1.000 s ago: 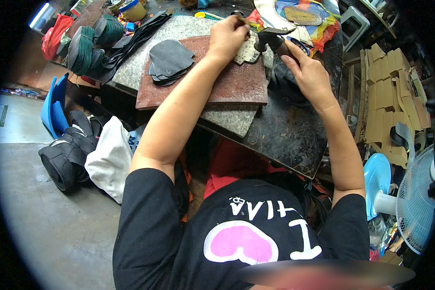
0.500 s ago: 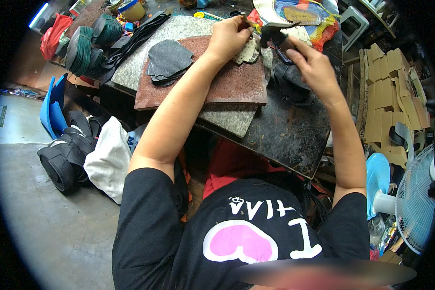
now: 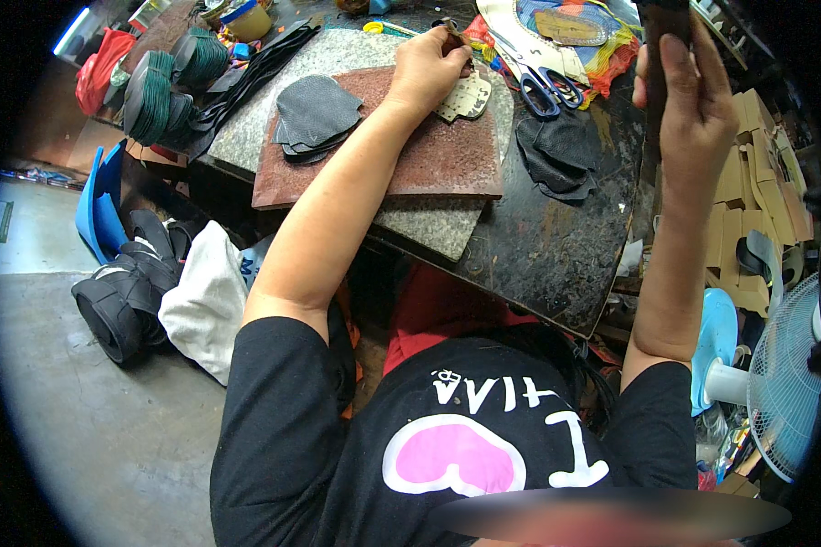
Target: The person uses a hammer and a punch tool to drive fasteners through a shoe insole and an upper piece on a workbench. They repeatedly align the parts, strike the punch, and adjust the components while working at a cluttered workstation.
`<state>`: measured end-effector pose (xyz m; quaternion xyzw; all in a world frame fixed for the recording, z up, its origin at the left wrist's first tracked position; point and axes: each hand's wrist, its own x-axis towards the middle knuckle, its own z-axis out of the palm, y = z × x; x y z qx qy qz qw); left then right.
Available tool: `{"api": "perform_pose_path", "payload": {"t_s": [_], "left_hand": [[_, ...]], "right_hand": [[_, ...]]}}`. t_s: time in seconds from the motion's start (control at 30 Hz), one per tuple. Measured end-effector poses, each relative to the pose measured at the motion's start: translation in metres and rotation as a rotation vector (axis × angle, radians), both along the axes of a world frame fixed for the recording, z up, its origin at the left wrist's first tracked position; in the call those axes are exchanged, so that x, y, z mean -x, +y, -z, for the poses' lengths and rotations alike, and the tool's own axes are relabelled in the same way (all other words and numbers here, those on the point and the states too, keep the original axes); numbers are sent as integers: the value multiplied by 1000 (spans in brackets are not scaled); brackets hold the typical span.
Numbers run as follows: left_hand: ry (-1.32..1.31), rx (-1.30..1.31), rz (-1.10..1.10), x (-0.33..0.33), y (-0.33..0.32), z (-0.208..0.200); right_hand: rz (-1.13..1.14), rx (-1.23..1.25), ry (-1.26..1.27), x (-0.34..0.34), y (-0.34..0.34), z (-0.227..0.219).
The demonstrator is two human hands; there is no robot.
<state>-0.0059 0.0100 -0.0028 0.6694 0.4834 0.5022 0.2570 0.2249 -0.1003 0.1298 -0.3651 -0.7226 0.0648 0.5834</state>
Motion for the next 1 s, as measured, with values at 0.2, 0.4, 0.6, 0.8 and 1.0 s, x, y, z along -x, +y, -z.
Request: {"api": "perform_pose_path", "payload": {"t_s": [0.2, 0.4, 0.6, 0.8, 1.0], "left_hand": [[184, -252, -19, -4, -7, -3], [415, -383, -24, -13, -14, -7], [356, -380, -38, -11, -17, -7], [397, -397, -52, -14, -16, -7], [192, -132, -95, -5, -10, -3]], "right_hand": [[-30, -12, 267, -1, 14, 7], [115, 296, -128, 17, 26, 42], [132, 132, -219, -10, 28, 24], [155, -222, -364, 2, 35, 41], [280, 403, -392, -19, 15, 83]]}}
